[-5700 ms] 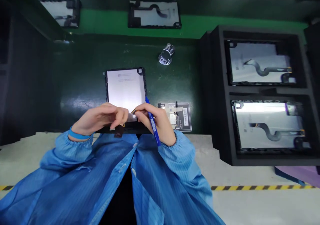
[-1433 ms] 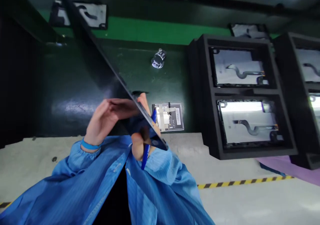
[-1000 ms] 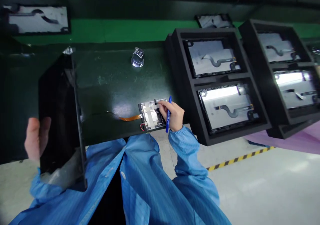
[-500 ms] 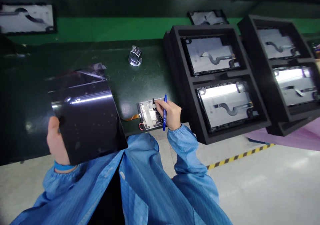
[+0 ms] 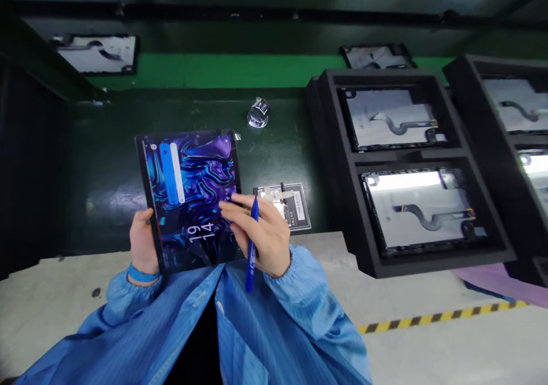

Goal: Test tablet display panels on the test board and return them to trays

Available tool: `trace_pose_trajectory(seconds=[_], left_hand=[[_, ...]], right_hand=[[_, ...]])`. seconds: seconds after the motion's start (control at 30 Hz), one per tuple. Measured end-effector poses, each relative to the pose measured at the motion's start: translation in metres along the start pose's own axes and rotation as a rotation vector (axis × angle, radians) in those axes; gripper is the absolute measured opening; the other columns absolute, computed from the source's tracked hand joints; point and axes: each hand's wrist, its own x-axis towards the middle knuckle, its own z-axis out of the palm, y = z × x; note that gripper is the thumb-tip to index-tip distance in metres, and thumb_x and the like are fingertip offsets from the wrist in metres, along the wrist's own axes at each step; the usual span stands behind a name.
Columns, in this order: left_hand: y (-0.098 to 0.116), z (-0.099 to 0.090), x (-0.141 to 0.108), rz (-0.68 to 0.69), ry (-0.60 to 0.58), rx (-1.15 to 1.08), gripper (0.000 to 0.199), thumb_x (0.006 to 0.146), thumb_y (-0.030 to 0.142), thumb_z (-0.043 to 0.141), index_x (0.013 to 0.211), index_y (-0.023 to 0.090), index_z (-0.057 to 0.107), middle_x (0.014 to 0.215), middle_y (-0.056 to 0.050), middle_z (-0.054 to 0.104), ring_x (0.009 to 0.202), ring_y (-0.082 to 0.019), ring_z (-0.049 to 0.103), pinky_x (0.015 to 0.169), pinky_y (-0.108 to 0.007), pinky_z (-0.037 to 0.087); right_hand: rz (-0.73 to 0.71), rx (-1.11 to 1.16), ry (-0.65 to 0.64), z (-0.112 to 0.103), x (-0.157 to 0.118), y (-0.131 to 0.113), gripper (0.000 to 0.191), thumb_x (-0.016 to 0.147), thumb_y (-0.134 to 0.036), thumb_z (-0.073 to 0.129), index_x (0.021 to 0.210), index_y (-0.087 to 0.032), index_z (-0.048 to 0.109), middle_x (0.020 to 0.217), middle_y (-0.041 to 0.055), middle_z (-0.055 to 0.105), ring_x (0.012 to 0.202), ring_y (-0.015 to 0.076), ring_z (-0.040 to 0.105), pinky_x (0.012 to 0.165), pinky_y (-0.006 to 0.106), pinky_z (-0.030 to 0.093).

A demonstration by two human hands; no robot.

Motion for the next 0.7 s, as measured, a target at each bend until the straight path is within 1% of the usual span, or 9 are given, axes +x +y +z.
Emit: trace_pose_trajectory(seconds=[0.1,0.17,0.23,0.3,0.37,0.43,0.53,0.6,0.7], left_hand=[[-0.001,0.001,-0.003,0.004,0.032,0.001,0.009,0.061,0.032,0.067,0.063,0.023,0.066,0.064,-0.001,0.074,0.101,-0.035,0.074,0.089,-0.048,0.062],[-0.002,0.002,-0.005,-0.008,0.001,-0.007,0.010,0.061,0.032,0.066,0.062,0.023,0.066,0.068,-0.002,0.076,0.103,-0.036,0.074,0.090,-0.049,0.061],[-0.003,0.004,-0.008,-0.052,-0.042,-0.021,0.011,0.061,0.033,0.066,0.064,0.022,0.067,0.075,-0.004,0.078,0.106,-0.036,0.072,0.092,-0.051,0.060],[-0.002,0.007,-0.010,-0.109,-0.064,-0.036,0.012,0.060,0.033,0.067,0.065,0.022,0.067,0.082,-0.005,0.079,0.109,-0.037,0.071,0.093,-0.051,0.059],[-0.002,0.008,-0.011,-0.136,-0.058,-0.046,0.011,0.060,0.031,0.067,0.063,0.021,0.066,0.085,-0.005,0.080,0.109,-0.037,0.071,0.094,-0.051,0.059],[-0.003,0.007,-0.012,-0.125,-0.032,-0.046,0.009,0.060,0.030,0.065,0.061,0.021,0.065,0.080,-0.004,0.079,0.106,-0.036,0.073,0.093,-0.049,0.060],[-0.005,0.001,-0.012,-0.143,-0.012,-0.016,0.013,0.060,0.032,0.063,0.064,0.021,0.068,0.067,-0.004,0.076,0.099,-0.038,0.075,0.088,-0.048,0.062],[-0.006,-0.002,-0.012,-0.190,-0.046,0.007,0.019,0.060,0.035,0.062,0.068,0.021,0.071,0.068,-0.006,0.076,0.098,-0.039,0.075,0.086,-0.049,0.062],[-0.008,-0.006,-0.013,-0.237,-0.128,0.020,0.023,0.060,0.038,0.062,0.071,0.021,0.073,0.073,-0.007,0.078,0.102,-0.041,0.073,0.087,-0.051,0.062]], right_hand=[[0.052,-0.217,0.042,0.013,0.003,-0.006,0.038,0.093,-0.013,0.061,0.128,-0.028,0.058,0.123,0.0029,0.074,0.130,0.0285,0.061,0.110,0.051,0.048],[0.105,-0.291,0.030,0.023,0.001,-0.011,0.038,0.093,-0.015,0.061,0.129,-0.027,0.056,0.129,0.0033,0.072,0.136,0.0292,0.056,0.116,0.055,0.040],[0.089,-0.254,-0.045,0.029,0.000,-0.017,0.033,0.096,-0.019,0.059,0.128,-0.026,0.057,0.132,0.0044,0.070,0.139,0.0280,0.052,0.119,0.054,0.036],[-0.011,-0.112,-0.153,0.029,0.003,-0.022,0.026,0.099,-0.023,0.055,0.124,-0.025,0.058,0.131,0.0049,0.070,0.140,0.0259,0.051,0.121,0.053,0.036],[-0.121,0.094,-0.197,0.021,0.010,-0.023,0.023,0.101,-0.023,0.048,0.121,-0.024,0.060,0.129,0.0050,0.071,0.137,0.0241,0.054,0.116,0.050,0.044],[-0.114,0.230,-0.105,0.009,0.021,-0.020,0.024,0.101,-0.020,0.046,0.118,-0.025,0.061,0.124,0.0036,0.073,0.123,0.0228,0.064,0.102,0.044,0.055],[0.150,0.115,0.233,-0.006,0.045,-0.002,0.020,0.100,-0.019,0.050,0.109,-0.026,0.066,0.101,0.0024,0.076,0.089,0.0216,0.073,0.080,0.037,0.060],[0.307,-0.031,0.338,-0.012,0.061,0.017,0.013,0.099,-0.025,0.056,0.105,-0.024,0.067,0.087,0.0022,0.073,0.076,0.0211,0.071,0.074,0.036,0.057],[0.337,-0.143,0.153,-0.015,0.078,0.042,0.016,0.096,-0.036,0.063,0.098,-0.021,0.067,0.076,0.0000,0.069,0.066,0.0182,0.067,0.066,0.031,0.051]])
